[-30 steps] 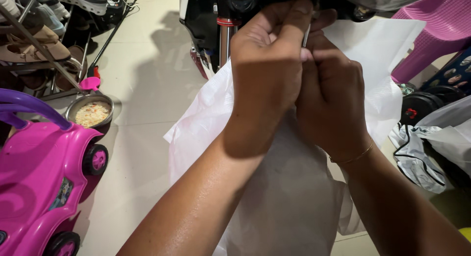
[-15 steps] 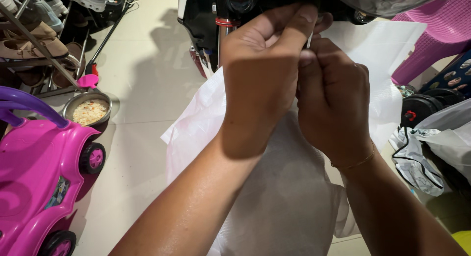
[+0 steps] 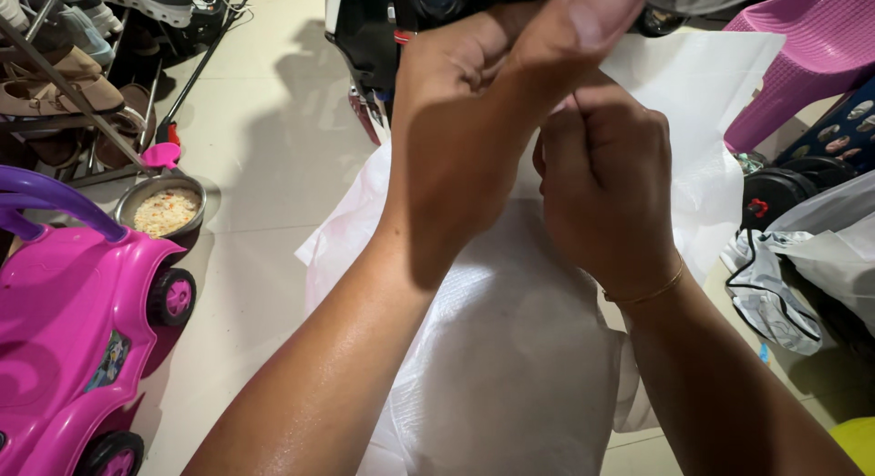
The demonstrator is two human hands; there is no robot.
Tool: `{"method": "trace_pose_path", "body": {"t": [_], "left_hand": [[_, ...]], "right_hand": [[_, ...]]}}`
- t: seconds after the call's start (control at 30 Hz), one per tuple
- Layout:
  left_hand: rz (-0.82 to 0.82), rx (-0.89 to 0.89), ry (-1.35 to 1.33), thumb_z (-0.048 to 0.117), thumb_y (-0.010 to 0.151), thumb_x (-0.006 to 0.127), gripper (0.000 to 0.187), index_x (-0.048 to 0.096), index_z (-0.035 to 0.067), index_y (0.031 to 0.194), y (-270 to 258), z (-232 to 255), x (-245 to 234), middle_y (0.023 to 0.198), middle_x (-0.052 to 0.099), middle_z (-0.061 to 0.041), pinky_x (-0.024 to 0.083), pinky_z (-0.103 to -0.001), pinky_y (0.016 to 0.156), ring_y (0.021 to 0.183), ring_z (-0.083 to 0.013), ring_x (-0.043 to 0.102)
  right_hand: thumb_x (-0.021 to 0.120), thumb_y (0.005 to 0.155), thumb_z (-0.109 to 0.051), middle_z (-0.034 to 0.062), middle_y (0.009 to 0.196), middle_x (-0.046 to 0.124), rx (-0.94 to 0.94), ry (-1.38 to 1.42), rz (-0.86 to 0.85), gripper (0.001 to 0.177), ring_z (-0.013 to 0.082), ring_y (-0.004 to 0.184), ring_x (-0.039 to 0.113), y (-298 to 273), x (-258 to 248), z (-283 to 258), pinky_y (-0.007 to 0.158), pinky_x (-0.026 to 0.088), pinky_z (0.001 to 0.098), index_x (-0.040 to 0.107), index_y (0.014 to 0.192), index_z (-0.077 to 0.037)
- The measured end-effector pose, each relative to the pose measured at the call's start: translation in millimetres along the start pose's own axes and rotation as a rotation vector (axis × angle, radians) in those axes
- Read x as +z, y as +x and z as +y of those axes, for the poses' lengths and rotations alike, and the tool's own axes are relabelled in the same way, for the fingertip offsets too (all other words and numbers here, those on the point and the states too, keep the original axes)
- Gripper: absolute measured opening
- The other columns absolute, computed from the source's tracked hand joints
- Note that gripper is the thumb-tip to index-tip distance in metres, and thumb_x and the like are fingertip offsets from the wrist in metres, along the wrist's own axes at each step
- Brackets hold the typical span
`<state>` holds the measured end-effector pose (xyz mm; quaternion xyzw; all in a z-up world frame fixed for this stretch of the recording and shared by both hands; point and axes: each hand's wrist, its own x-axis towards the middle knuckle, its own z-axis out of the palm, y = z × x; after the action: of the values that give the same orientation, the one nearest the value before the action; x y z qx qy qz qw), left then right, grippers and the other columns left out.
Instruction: The person is repairing a motorcycle by using an Allen key to tighten screws on the front headlight assembly. They place a white cloth over the front wheel to protect it and work on the headlight area.
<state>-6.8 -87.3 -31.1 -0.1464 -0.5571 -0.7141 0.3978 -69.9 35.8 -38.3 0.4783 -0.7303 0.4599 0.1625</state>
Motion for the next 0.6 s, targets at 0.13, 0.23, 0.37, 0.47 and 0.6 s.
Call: {"method": "trace_pose_path", "body": {"t": [0.13,0.23,0.37,0.47,0.6], "left_hand": [[-0.013,0.01,0.027,0.036,0.107,0.07,0.042,0.072,0.0,0.084,0.4,-1.3,0.0,0.066,0.059,0.002,0.042,-0.023,0.054,0.061,-0.0022,0.054],[-0.017,0.0,0.007,0.042,0.108,0.07,0.055,0.065,0.001,0.072,1.3,1.7,-0.4,0.062,0.055,0.003,0.039,-0.024,0.054,0.057,-0.0024,0.05],[0.06,-0.05,-0.008,0.044,0.104,0.073,0.055,0.067,0.001,0.07,4.5,4.8,3.7,0.065,0.059,0.002,0.04,-0.026,0.056,0.061,-0.0054,0.05],[0.067,-0.027,0.037,0.045,0.104,0.071,0.057,0.066,0.001,0.068,4.2,6.8,5.2,0.062,0.057,0.002,0.038,-0.025,0.054,0.058,-0.0055,0.049],[0.066,-0.034,0.003,0.043,0.103,0.07,0.054,0.069,0.001,0.069,2.6,11.2,5.9,0.063,0.06,0.001,0.039,-0.025,0.055,0.06,-0.006,0.051]], "right_hand": [[0.048,0.117,-0.012,0.0034,0.068,0.056,-0.001,0.031,0.017,0.035,0.0095,0.053,0.053,-1.8,0.6,1.4,0.057,0.043,0.029,0.057,0.085,0.001],[0.048,0.117,-0.012,0.0037,0.075,0.058,-0.027,0.051,0.014,0.033,0.0102,0.06,0.055,-2.5,0.4,0.0,0.058,0.044,0.029,0.06,0.089,0.001],[0.048,0.116,-0.012,0.0035,0.071,0.058,-0.015,0.045,0.01,0.033,0.0102,0.059,0.055,-1.8,0.0,-2.3,0.058,0.044,0.029,0.061,0.089,0.001],[0.048,0.117,-0.012,0.0035,0.072,0.059,-0.043,0.028,0.01,0.032,0.0106,0.06,0.055,-1.4,-0.7,-1.8,0.059,0.044,0.0291,0.061,0.09,0.001],[0.048,0.117,-0.011,0.0039,0.074,0.06,-0.08,0.001,0.001,0.032,0.0109,0.061,0.056,-2.0,-2.9,0.6,0.06,0.045,0.0294,0.062,0.091,0.001]]}}
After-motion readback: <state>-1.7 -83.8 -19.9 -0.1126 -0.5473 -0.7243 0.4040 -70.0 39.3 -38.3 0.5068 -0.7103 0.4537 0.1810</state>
